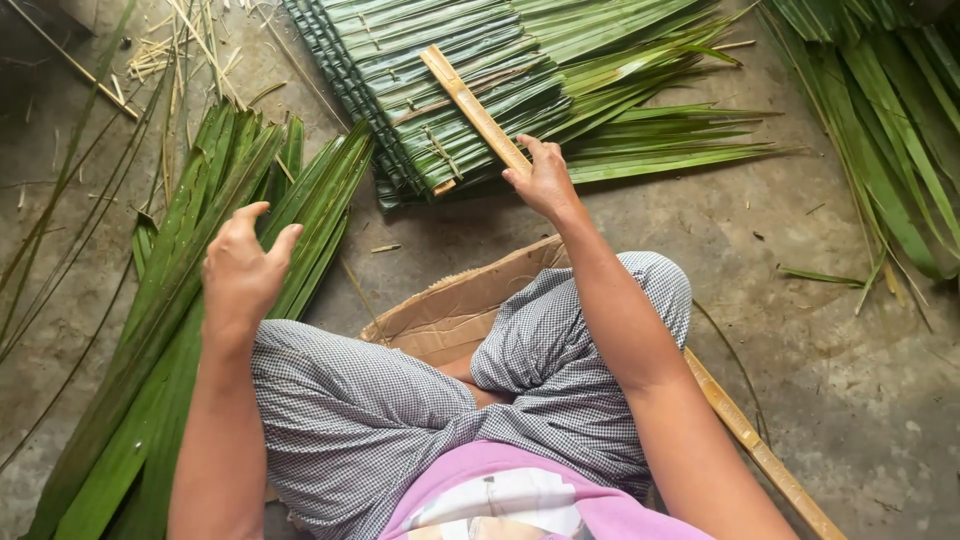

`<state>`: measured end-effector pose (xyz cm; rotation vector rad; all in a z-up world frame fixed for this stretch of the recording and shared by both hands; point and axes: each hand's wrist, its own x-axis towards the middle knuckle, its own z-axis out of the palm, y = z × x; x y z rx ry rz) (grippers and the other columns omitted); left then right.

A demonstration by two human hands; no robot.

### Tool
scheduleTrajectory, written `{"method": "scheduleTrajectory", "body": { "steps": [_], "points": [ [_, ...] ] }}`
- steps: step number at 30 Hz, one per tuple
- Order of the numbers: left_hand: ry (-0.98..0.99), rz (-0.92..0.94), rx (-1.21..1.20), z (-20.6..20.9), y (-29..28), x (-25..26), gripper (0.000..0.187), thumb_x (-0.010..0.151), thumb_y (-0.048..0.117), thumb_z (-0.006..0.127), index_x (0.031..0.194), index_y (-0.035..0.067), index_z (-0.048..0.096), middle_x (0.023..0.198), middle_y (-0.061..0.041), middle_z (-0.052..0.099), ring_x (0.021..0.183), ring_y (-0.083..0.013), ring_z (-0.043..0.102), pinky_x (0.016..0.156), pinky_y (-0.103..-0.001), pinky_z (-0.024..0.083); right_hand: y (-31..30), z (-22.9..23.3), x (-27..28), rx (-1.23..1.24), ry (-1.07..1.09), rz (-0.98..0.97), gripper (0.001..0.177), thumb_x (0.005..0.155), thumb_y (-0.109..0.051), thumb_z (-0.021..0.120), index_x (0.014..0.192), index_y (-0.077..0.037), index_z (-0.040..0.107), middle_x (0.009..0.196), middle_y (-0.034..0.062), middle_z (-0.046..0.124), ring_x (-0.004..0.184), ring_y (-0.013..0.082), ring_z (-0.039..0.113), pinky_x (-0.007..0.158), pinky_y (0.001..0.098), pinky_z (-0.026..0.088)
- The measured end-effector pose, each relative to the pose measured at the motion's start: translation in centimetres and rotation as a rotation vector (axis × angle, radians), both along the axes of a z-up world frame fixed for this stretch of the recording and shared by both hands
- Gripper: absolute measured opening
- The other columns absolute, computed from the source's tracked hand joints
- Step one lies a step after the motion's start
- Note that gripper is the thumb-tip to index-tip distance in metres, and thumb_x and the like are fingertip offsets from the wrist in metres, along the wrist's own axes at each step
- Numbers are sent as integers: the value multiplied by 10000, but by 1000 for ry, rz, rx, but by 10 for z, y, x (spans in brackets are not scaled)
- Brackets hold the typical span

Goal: Weaving individual palm leaves over a wooden stick to create a thatched panel for roofing or walls.

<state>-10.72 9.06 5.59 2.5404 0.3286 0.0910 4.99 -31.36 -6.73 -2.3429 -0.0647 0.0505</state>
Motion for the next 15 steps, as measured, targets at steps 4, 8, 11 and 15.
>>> {"method": "scheduleTrajectory", "body": {
  "steps": [4, 8, 11, 15],
  "points": [
    [-6, -32, -3, -15, -6, 12, 524, 996, 363, 750, 1382, 29, 630, 1224, -314, 667, 1104, -525, 654, 921, -643, 500, -3, 2, 0, 7, 1, 0, 690, 833, -254, 870, 1448, -139, 579, 1240, 275, 560, 1233, 508, 599, 1078, 539, 485],
    [-62, -3, -28, -14, 22, 19, 471, 1021, 245, 781, 1377, -29, 642, 1202, -365, 666, 1032, -520, 679, 876, -610, 520, -2, -1, 2, 13, 36, 14, 687, 837, -282, 865, 1448, -149, 580, 1255, 269, 556, 1252, 495, 590, 1097, 531, 471],
    [-25, 104, 88, -21, 75, 33, 522, 987, 278, 795, 1353, -67, 656, 1199, -297, 694, 841, -379, 699, 762, -492, 551, 7, 17, -2, 6, 68, -1, 647, 837, -231, 756, 1438, -93, 559, 1228, 201, 582, 1052, 312, 656, 910, 388, 554],
    [-99, 124, 200, -64, 157, 37, 543, 998, 301, 820, 1340, -100, 693, 1118, -301, 719, 906, -419, 693, 773, -498, 542, 8, 19, -1, 16, 65, 4, 634, 835, -224, 748, 1427, -89, 566, 1253, 207, 578, 1073, 314, 650, 914, 390, 552]
  ]
}}
